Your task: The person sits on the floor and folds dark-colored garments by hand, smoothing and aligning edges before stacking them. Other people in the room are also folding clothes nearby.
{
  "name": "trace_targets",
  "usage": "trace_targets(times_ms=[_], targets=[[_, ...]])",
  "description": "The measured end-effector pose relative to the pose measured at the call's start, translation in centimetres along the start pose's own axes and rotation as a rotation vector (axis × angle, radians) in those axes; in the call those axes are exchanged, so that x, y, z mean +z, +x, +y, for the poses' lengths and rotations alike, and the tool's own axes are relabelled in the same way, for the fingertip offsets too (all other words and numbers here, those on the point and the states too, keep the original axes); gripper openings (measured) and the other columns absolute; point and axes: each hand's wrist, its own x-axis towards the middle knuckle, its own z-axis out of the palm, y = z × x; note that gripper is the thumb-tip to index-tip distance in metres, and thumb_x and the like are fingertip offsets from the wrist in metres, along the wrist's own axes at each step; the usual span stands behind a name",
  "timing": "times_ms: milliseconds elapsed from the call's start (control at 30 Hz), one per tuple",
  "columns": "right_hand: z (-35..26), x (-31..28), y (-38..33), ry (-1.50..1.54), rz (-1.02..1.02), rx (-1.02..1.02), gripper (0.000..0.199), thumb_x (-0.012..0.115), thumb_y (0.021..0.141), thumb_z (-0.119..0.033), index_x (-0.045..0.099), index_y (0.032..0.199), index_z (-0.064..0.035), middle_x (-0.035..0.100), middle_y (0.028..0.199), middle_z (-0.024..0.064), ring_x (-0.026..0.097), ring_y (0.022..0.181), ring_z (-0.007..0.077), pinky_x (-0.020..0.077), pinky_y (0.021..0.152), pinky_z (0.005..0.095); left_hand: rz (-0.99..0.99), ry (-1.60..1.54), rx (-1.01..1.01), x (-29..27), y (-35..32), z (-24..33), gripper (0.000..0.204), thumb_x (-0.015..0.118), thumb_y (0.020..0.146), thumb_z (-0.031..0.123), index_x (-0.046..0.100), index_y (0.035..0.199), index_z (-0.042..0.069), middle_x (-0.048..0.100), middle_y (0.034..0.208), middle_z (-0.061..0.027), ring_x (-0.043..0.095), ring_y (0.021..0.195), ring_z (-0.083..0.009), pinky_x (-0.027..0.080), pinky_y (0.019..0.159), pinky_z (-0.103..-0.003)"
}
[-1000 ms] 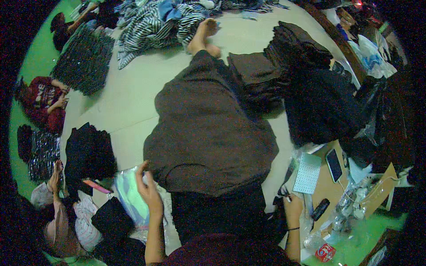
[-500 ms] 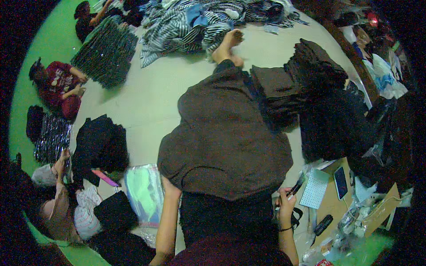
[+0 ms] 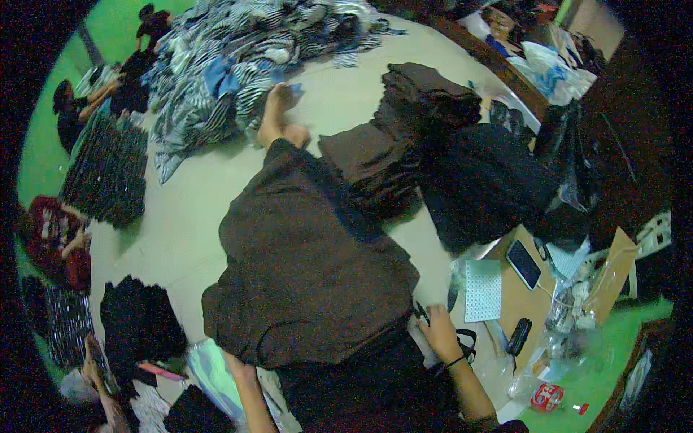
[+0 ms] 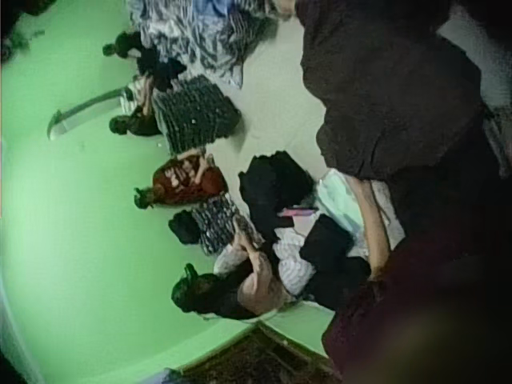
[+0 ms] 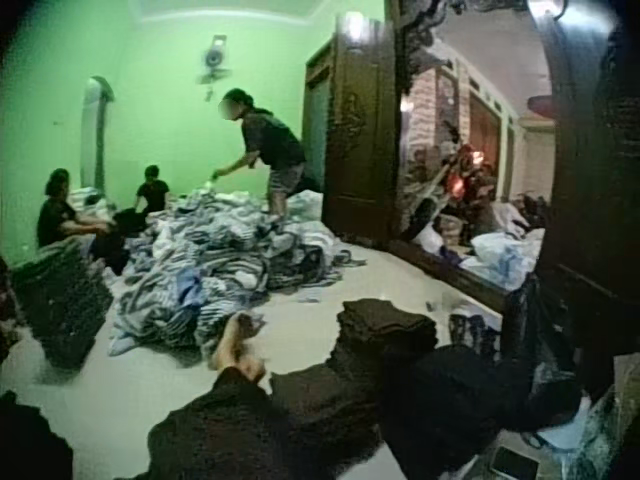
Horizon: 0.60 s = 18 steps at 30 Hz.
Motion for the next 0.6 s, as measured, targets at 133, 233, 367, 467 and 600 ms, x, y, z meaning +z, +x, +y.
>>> trace_targets(times_ms=[133, 233, 367, 467, 600], targets=[[-5.2, -5.5, 2.2, 0.458, 0.378, -0.278, 0.039, 0.051, 0.079, -0.021, 0.043, 0.111, 0.0001, 0.04, 0.115, 0.0193, 0.038, 0.109, 0.0334, 0.03, 0.092, 0.0354, 0.049, 0.088, 0.047, -0.3, 0.1, 0.6, 0.037, 0.049, 0.077, 0.023, 0.042, 0.108, 0.003, 0.047, 0.092, -0.0112, 0.045, 0.074, -0.023, 0.042, 0.066, -0.035], [-9.1, -8.5, 4.3, 0.516, 0.427, -0.493, 0.043, 0.05, 0.08, -0.025, 0.042, 0.116, -0.0038, 0.035, 0.123, 0.0178, 0.035, 0.113, 0.0317, 0.026, 0.095, 0.0381, 0.107, 0.168, 0.096, -0.2, -0.2, 1.1, 0.036, 0.05, 0.076, 0.02, 0.042, 0.107, 0.002, 0.047, 0.089, -0.0115, 0.046, 0.07, -0.0234, 0.042, 0.064, -0.035], [-12.8, -6.8, 6.8, 0.327, 0.04, -0.697, 0.05, 0.05, 0.08, -0.028, 0.034, 0.124, -0.0102, 0.034, 0.126, 0.0169, 0.032, 0.116, 0.0325, 0.0252, 0.097, 0.0398, 0.216, 0.323, 0.19, 0.2, -1.3, 1.7, 0.034, 0.05, 0.075, 0.016, 0.043, 0.106, 0.002, 0.048, 0.085, -0.0118, 0.046, 0.066, -0.024, 0.043, 0.061, -0.035], [-11.4, -4.7, 7.7, 0.713, 0.053, -0.682, 0.051, 0.051, 0.08, -0.023, 0.032, 0.125, -0.0086, 0.034, 0.127, 0.0144, 0.031, 0.118, 0.0295, 0.0242, 0.098, 0.0375, 0.314, 0.441, 0.309, 0.8, -2.3, 2.7, 0.033, 0.051, 0.075, 0.013, 0.043, 0.105, 0.001, 0.049, 0.082, -0.012, 0.047, 0.062, -0.0244, 0.043, 0.059, -0.035], [-7.5, -2.3, 7.5, 0.792, 0.01, -0.513, 0.049, 0.051, 0.08, -0.022, 0.033, 0.123, -0.0057, 0.032, 0.127, 0.0156, 0.03, 0.118, 0.03, 0.0236, 0.098, 0.0376, 0.432, 0.617, 0.626, 1.9, -2.3, 6.2, 0.032, 0.052, 0.074, 0.008, 0.044, 0.104, 0.001, 0.05, 0.078, -0.0123, 0.047, 0.058, -0.0249, 0.044, 0.057, -0.036]])
